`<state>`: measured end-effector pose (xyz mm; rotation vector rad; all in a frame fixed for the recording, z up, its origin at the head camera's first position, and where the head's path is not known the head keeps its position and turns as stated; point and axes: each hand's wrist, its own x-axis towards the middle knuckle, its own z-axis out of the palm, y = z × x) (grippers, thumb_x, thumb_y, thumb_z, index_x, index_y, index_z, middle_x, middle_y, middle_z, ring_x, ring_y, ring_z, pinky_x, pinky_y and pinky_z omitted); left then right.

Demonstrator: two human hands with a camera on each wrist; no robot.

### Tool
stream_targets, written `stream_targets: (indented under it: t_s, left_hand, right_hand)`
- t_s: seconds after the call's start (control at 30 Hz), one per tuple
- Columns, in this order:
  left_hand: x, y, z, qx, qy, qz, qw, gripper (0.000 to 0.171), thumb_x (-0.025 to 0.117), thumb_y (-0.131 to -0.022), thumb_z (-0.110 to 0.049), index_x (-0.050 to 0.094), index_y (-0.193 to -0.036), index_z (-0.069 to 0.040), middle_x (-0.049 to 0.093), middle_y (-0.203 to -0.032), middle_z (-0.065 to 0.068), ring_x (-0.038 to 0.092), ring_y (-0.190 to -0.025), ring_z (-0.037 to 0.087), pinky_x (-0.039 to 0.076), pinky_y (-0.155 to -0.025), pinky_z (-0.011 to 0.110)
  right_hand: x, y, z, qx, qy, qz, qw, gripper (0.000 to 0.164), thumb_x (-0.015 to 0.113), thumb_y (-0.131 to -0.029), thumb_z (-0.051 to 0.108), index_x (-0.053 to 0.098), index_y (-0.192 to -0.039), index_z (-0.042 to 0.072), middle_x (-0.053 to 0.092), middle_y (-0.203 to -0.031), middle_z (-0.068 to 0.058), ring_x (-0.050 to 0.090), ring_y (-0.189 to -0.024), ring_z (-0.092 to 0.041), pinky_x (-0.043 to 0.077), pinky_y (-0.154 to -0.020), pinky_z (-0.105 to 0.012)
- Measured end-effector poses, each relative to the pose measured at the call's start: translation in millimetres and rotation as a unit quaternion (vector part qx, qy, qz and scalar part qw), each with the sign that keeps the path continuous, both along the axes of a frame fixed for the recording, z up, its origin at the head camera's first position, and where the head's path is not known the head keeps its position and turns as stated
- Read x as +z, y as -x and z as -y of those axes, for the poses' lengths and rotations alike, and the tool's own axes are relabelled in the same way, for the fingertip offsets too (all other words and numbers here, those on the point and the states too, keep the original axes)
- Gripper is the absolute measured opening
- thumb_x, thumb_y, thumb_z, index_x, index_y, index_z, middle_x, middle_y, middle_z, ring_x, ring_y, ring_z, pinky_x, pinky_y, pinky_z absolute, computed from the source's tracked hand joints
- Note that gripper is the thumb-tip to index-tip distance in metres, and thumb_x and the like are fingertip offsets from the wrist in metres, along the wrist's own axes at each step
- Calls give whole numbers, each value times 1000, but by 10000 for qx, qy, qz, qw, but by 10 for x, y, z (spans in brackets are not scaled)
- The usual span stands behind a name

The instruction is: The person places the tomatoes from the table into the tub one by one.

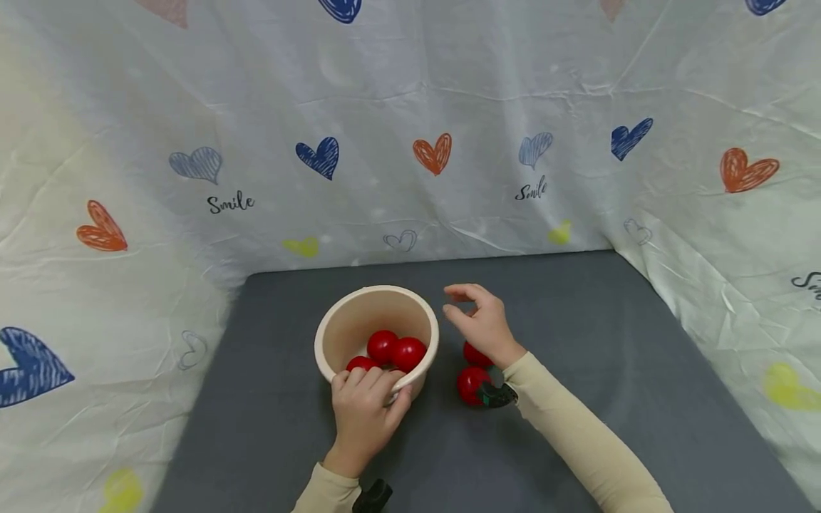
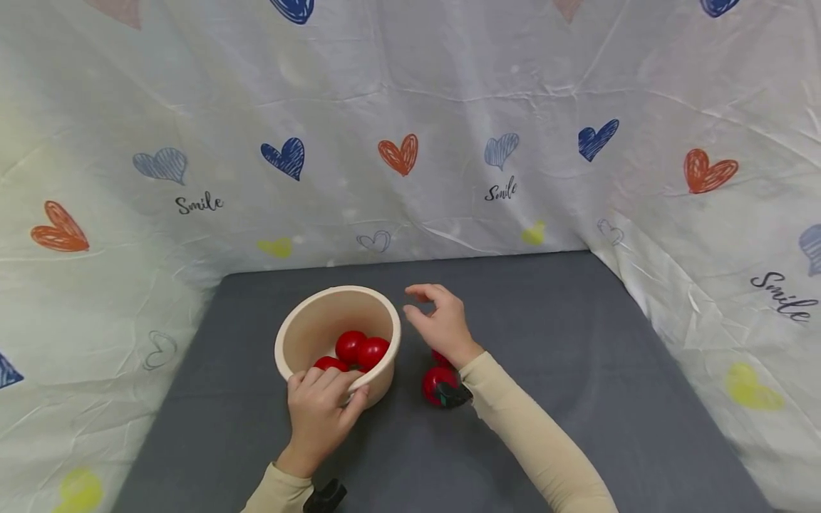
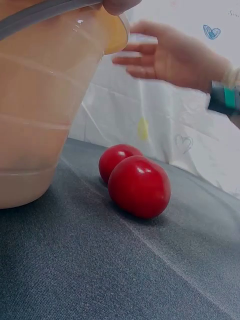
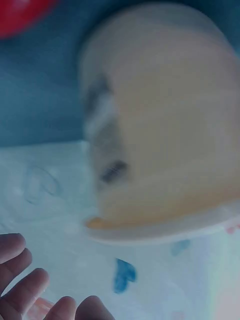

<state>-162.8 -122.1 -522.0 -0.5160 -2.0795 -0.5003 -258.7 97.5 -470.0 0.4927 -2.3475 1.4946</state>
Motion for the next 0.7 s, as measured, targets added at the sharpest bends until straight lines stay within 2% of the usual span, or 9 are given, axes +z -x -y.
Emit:
stream_targets:
  t_s: [0.17, 0.3, 0.47, 0.7]
  left_hand:
    - [-11, 7, 0, 4, -49, 8, 10000, 26, 60, -88, -36, 76, -84, -16, 71, -72, 4, 59, -69, 24, 39, -77, 45]
    - [-15, 6, 1, -5, -51, 35, 10000, 26, 61, -88, -36, 76, -85, -16, 71, -72, 4, 59, -69, 24, 39, -78, 45]
    - [-16, 6, 2, -9, -70, 50, 10000, 25, 61, -87, -36, 76, -85, -16, 71, -72, 4, 59, -69, 24, 39, -78, 45]
    - [-18, 4, 4, -25, -83, 92, 9999, 26, 61, -88, -37, 76, -85, -16, 71, -73, 4, 59, -69, 24, 39, -79, 45]
  right_hand:
    - [-166, -14, -240, -308, -205, 523, 9979, 30, 69, -92, 14, 72, -121, 9, 70, -122, -12, 65, -111, -30, 55, -81, -32]
    - [-327, -30, -380, -498, -357, 910, 9940, 31, 69, -93, 15, 71, -124, 10, 69, -125, -12, 64, -114, -29, 54, -86, -40]
    - [-491, -47, -491, -515, -434, 1326, 9889, 35, 68, -93, 17, 68, -127, 9, 67, -130, -12, 62, -119, -31, 52, -98, -52]
    - [-655, -89, -553, -426, -798, 1667, 9818, 42, 67, -93, 19, 65, -133, 5, 64, -135, -16, 61, -122, -37, 50, -102, -55]
